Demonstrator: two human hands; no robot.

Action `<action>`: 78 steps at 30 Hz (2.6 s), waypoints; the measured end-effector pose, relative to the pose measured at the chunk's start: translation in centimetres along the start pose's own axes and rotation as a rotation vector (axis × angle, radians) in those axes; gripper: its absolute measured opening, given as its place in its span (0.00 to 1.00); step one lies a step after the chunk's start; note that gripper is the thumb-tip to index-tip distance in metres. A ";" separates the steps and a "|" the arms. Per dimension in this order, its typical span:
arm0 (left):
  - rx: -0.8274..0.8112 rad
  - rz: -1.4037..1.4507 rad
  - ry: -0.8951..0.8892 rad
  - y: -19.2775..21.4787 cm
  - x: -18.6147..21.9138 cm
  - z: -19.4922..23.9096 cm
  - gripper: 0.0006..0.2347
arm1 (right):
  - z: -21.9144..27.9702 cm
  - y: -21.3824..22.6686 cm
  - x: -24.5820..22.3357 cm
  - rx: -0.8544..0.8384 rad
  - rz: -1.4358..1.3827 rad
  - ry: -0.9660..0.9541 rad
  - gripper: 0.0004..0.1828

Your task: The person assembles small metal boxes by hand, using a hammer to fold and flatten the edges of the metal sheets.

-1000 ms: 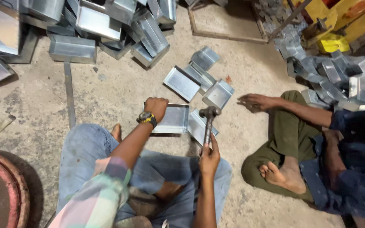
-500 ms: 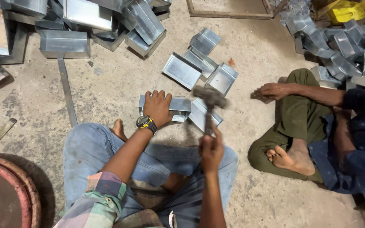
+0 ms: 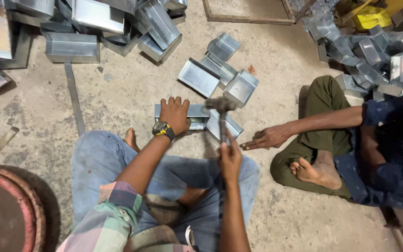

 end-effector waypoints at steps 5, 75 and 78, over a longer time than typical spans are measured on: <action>0.438 0.140 0.355 0.8 -6.2 4.5 0.30 | 3.5 2.9 -7.7 0.033 -0.262 0.308 0.30; 0.325 -0.016 0.101 -0.3 -2.8 1.6 0.11 | 3.2 3.4 -11.2 0.041 0.116 0.201 0.32; 0.173 -0.062 0.070 -0.3 -1.2 1.4 0.16 | 4.5 3.6 -14.1 0.047 -0.053 0.357 0.32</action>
Point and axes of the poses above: each hand's wrist, its own z-axis away from the middle knuckle, its own y-axis out of the back of the hand, x = y × z, the point moved 8 cm from there along -z, towards the middle knuckle, and after that the axes turned 8 degrees about x, right-handed, at the moved point
